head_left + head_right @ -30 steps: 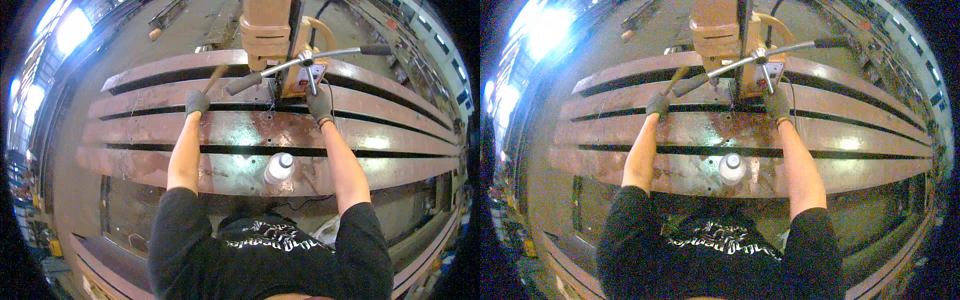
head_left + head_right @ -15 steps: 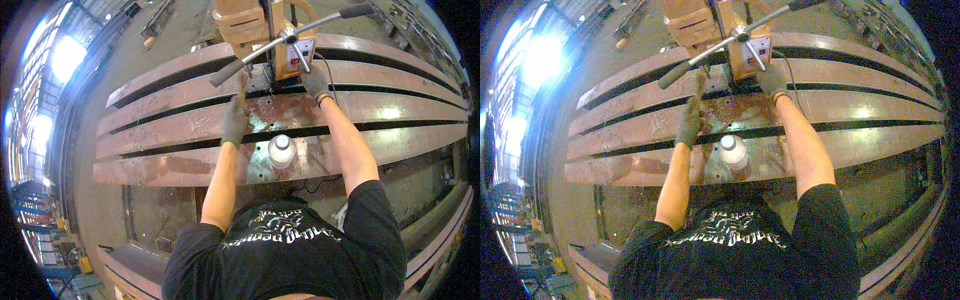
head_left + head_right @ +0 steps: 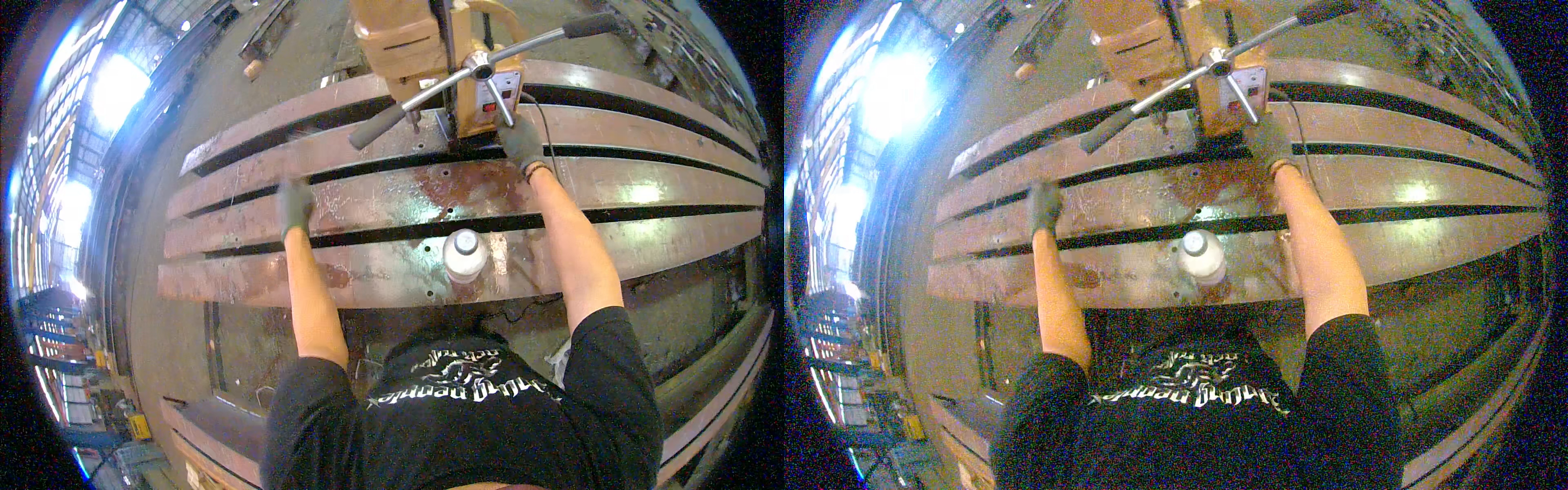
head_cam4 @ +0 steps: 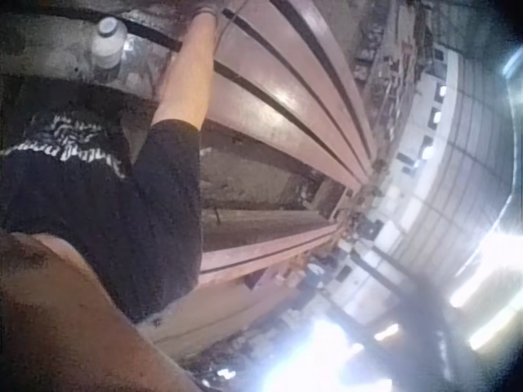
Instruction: The person drills holes into long metal beams using a portable drill press. They repeatedly apply liquid from a plastic bottle to the drilling area, then use a brush to clear away metal shavings. The person repositions the drill press along the beams to create multiple holes.
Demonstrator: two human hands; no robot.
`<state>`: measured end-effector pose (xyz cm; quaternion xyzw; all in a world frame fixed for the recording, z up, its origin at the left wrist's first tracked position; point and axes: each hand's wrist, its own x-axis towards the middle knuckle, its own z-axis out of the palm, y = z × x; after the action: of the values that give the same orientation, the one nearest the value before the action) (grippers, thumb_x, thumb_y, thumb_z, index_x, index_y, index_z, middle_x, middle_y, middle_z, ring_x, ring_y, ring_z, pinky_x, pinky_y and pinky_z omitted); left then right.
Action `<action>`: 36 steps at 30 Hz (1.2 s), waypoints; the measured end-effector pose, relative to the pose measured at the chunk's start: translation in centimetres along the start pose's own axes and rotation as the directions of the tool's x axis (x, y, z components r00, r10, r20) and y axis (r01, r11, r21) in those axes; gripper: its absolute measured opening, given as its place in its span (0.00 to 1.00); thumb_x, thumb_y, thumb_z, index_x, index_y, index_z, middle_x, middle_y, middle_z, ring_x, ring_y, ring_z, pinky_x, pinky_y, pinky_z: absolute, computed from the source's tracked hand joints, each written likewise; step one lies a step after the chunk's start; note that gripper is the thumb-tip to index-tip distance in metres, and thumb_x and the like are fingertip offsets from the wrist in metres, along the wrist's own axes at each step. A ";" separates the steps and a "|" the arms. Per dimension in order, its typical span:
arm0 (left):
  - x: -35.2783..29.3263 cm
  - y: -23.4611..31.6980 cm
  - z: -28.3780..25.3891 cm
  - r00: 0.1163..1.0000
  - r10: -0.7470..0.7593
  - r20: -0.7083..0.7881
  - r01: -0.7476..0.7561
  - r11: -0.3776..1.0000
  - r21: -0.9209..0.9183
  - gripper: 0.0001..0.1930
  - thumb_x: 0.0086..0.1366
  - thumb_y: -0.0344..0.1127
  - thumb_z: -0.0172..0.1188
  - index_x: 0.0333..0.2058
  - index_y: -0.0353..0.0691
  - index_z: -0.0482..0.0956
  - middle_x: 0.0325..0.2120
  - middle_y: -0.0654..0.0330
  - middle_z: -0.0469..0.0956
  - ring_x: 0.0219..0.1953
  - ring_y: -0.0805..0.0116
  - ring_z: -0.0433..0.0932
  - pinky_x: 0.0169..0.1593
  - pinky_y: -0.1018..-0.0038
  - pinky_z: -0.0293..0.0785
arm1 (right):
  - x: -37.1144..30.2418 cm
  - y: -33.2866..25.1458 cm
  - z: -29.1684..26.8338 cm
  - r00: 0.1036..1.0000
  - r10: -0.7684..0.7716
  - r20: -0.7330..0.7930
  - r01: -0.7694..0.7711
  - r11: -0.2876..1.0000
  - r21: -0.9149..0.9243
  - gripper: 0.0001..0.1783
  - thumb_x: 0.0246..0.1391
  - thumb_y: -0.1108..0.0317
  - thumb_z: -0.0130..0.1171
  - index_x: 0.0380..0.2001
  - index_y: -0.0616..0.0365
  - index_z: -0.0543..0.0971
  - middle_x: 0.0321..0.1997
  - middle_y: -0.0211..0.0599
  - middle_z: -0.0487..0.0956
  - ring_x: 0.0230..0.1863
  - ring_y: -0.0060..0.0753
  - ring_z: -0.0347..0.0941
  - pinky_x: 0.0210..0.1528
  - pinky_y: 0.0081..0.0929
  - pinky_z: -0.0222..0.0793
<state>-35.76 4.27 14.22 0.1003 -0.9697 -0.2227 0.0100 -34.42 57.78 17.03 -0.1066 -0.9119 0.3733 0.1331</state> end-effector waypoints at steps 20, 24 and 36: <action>-0.3 11.3 10.4 0.772 0.537 0.341 -0.579 0.815 0.029 0.24 0.72 0.42 0.51 0.62 0.39 0.72 0.42 0.38 0.83 0.46 0.39 0.83 0.50 0.47 0.78 | 1.0 4.3 2.8 0.987 -0.002 -0.162 0.024 0.991 0.129 0.23 0.66 0.49 0.59 0.41 0.62 0.82 0.25 0.41 0.79 0.27 0.31 0.74 0.32 0.38 0.69; -1.3 8.3 2.9 0.602 0.732 0.319 -0.733 0.665 -0.142 0.24 0.71 0.42 0.56 0.63 0.44 0.74 0.51 0.41 0.81 0.52 0.42 0.82 0.56 0.54 0.76 | 0.8 3.9 2.4 0.957 -0.178 -0.227 0.163 0.983 -0.086 0.27 0.67 0.44 0.57 0.44 0.62 0.83 0.27 0.49 0.81 0.29 0.38 0.77 0.35 0.42 0.71; 9.4 13.7 9.2 0.825 0.462 0.325 -0.457 0.884 -0.095 0.21 0.72 0.43 0.52 0.59 0.44 0.78 0.45 0.45 0.84 0.44 0.50 0.84 0.52 0.58 0.77 | 1.8 5.0 3.4 0.989 -0.020 -0.149 0.044 0.986 0.159 0.17 0.69 0.56 0.60 0.42 0.62 0.84 0.24 0.26 0.75 0.26 0.19 0.65 0.28 0.29 0.64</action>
<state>-48.15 18.42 11.60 -0.1757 -0.9508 -0.2337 -0.1027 -36.70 59.54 11.42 -0.1082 -0.8678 0.4351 0.2143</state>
